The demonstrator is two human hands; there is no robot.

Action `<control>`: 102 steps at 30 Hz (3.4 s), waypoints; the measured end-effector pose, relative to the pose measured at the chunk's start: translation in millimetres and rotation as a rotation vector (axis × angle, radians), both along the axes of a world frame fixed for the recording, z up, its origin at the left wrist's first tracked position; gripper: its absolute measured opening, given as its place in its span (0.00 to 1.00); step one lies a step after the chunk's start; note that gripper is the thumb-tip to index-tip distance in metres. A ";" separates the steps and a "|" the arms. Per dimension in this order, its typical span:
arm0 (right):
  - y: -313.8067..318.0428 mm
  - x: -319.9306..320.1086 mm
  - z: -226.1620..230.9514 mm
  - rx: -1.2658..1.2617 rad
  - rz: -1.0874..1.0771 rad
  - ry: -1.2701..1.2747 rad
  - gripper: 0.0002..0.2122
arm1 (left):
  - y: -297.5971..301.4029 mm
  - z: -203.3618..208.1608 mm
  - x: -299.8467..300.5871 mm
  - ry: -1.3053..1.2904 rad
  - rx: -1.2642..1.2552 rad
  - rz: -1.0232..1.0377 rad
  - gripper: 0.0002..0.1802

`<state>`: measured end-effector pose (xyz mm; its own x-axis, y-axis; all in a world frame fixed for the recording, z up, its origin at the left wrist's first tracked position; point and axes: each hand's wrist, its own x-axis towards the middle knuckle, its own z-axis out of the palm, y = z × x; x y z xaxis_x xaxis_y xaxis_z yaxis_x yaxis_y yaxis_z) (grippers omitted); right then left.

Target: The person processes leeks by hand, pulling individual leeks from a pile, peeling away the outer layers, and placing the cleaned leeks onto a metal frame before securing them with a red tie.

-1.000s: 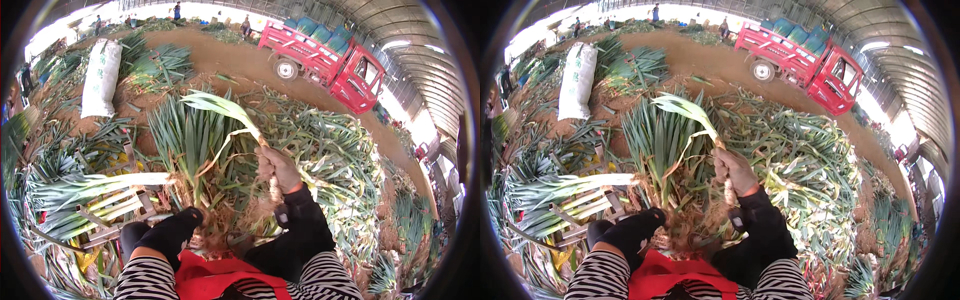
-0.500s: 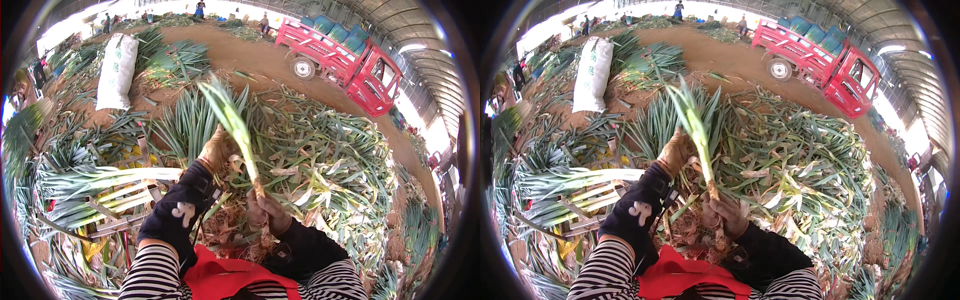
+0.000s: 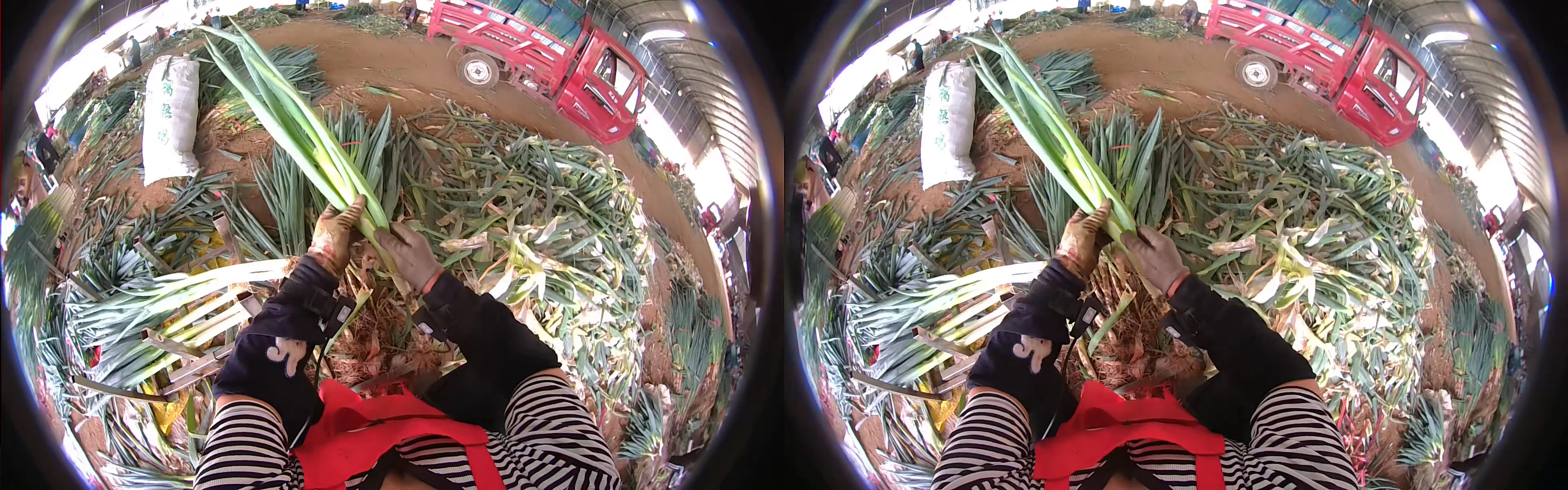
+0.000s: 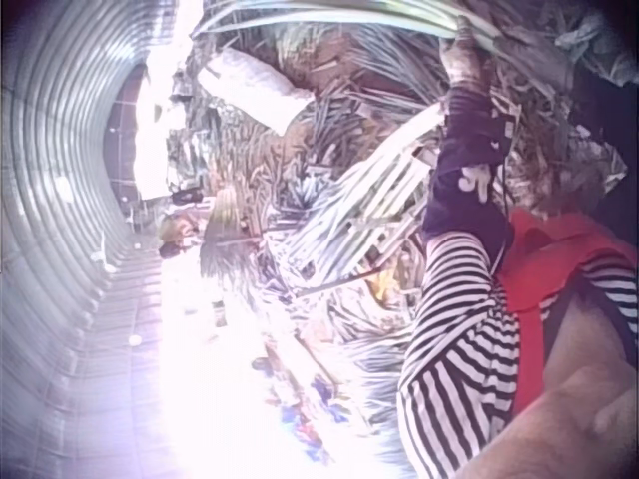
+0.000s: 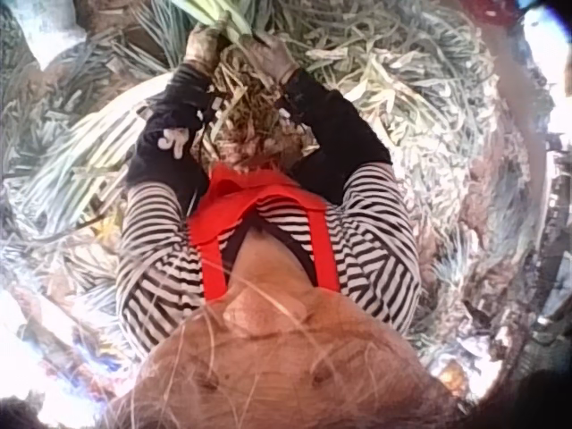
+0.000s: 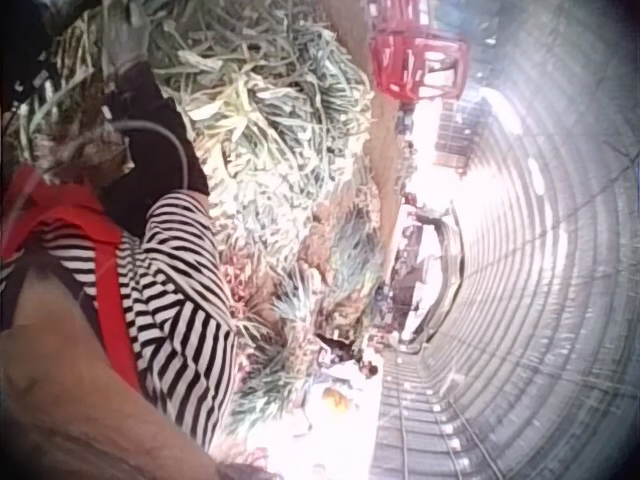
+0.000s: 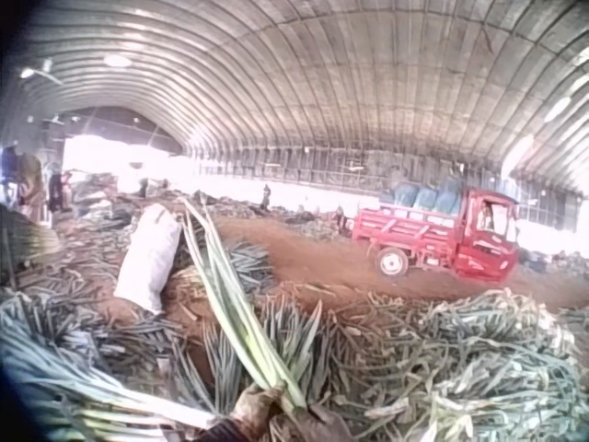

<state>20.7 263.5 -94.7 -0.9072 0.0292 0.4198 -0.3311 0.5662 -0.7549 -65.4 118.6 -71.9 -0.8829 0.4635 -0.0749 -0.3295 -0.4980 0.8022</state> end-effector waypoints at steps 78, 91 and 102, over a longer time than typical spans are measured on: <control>-84.0 -7.4 37.8 0.461 -0.415 0.025 0.15 | -84.9 32.6 -23.5 0.220 0.141 0.572 0.17; -45.5 -43.3 -41.1 -1.140 0.084 -0.326 0.11 | -99.6 46.8 -14.2 0.338 0.557 0.049 0.26; -22.3 6.1 22.7 -1.246 0.338 -0.733 0.16 | -180.9 34.5 -74.5 0.111 0.728 0.106 0.30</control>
<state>26.8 241.2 -72.0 -0.9375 -0.2323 -0.2591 0.3473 -0.5795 -0.7373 -139.9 -62.2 -37.5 -0.9101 0.2737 0.3110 -0.1862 -0.9408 0.2831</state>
